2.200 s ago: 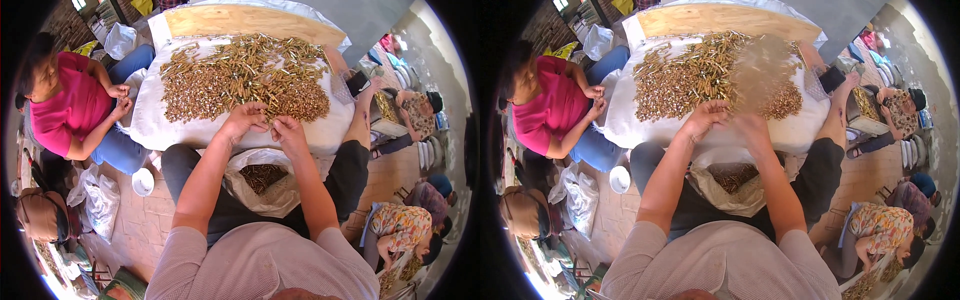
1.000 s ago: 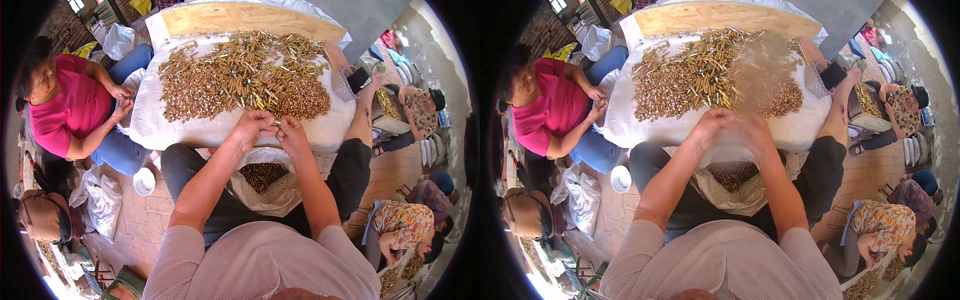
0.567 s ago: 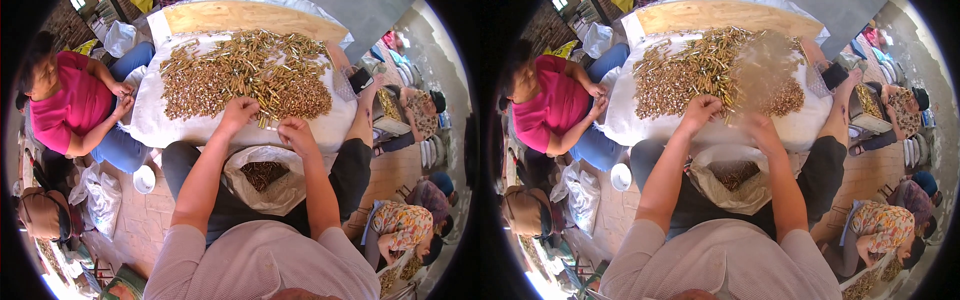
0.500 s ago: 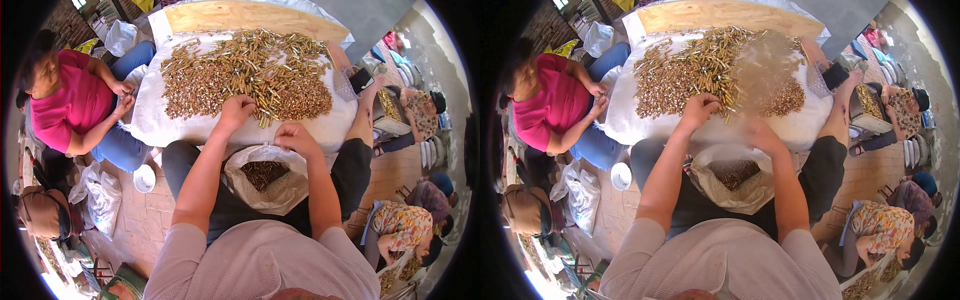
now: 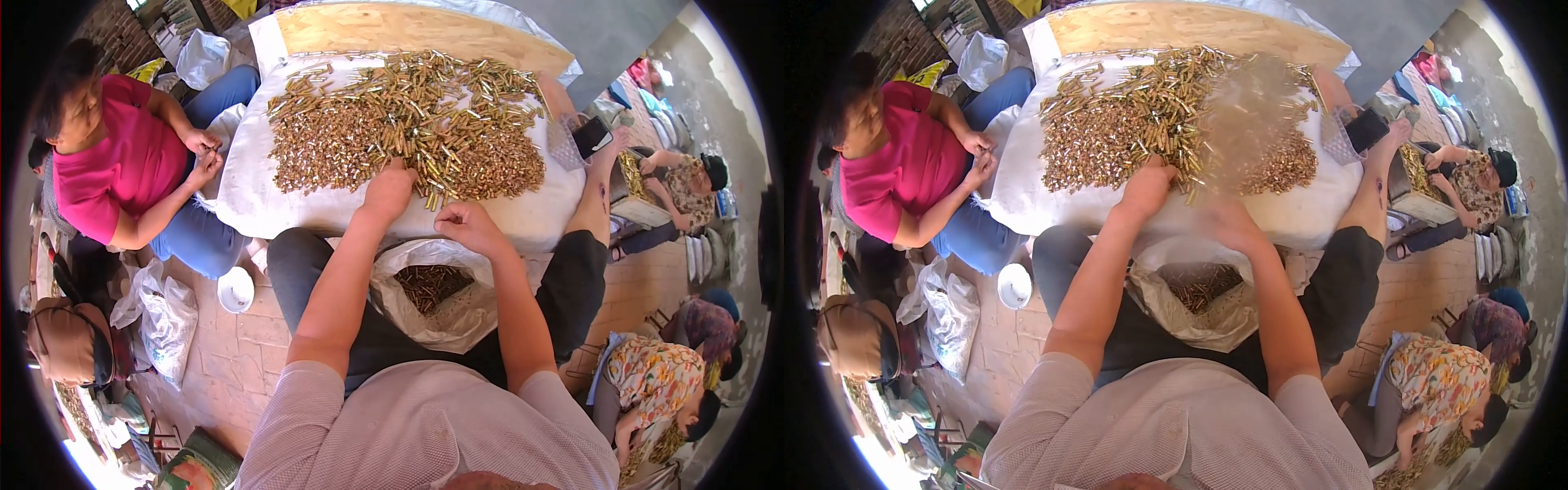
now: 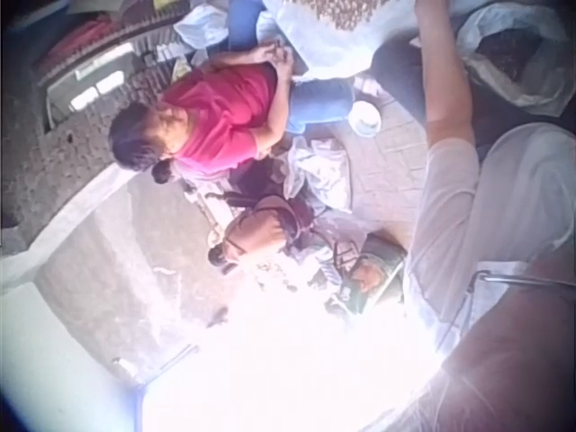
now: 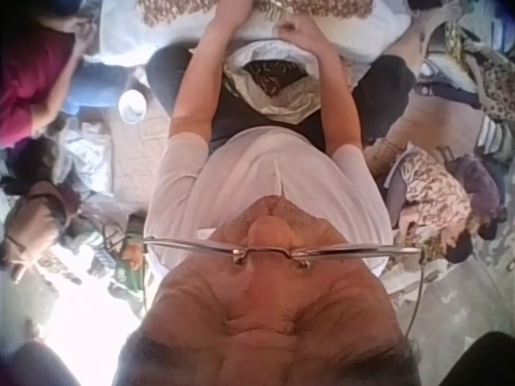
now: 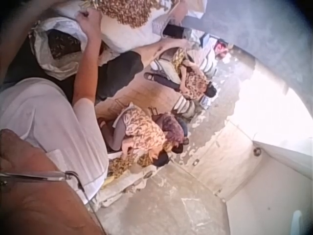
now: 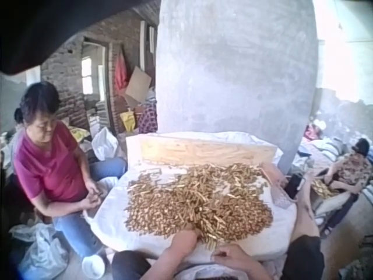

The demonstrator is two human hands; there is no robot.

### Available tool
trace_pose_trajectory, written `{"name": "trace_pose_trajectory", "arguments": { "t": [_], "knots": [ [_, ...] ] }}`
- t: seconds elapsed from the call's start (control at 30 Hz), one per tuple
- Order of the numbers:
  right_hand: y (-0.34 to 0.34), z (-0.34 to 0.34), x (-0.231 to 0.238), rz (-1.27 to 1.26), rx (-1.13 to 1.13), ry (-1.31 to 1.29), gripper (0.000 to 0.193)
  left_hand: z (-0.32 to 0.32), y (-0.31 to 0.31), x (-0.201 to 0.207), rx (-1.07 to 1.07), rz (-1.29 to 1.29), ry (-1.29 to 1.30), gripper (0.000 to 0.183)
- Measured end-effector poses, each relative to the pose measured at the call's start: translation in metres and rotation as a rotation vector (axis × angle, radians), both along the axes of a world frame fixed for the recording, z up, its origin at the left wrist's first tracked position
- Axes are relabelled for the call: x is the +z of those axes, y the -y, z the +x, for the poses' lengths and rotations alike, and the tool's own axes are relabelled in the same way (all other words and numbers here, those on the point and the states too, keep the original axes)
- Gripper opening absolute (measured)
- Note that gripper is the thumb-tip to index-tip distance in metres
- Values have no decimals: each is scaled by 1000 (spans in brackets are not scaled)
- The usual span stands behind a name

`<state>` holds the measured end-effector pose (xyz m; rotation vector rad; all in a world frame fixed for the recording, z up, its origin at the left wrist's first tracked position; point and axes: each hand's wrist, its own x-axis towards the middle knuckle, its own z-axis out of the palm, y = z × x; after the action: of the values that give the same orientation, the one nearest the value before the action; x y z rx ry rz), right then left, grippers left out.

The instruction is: The person assembles small brass casings and metal projectiles by hand.

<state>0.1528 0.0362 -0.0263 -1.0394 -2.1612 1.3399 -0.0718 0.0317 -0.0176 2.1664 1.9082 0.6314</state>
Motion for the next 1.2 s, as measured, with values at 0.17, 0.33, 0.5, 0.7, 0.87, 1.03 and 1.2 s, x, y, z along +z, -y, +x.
{"name": "trace_pose_trajectory", "arguments": {
  "t": [0.17,0.33,0.5,0.7,0.87,1.03,1.2],
  "knots": [
    [-5,-30,-7,239,-60,71,7,-5,6,6,-31,-82,-10,16],
    [-6,-55,2,528,-32,220,9,-18,4,-8,-52,10,20,14],
    [-4,-62,-2,623,-45,508,12,-21,2,3,7,-22,222,12],
    [-3,-51,8,640,-173,215,8,-20,2,20,-67,-122,624,11],
    [-3,-25,37,3,-352,-172,10,-6,11,37,-123,-281,1013,16],
    [1,-1,40,-467,-436,-724,12,7,13,38,-196,-397,1131,22],
    [5,13,40,-492,-420,-775,12,25,14,36,-264,-438,1143,20]
  ]
}}
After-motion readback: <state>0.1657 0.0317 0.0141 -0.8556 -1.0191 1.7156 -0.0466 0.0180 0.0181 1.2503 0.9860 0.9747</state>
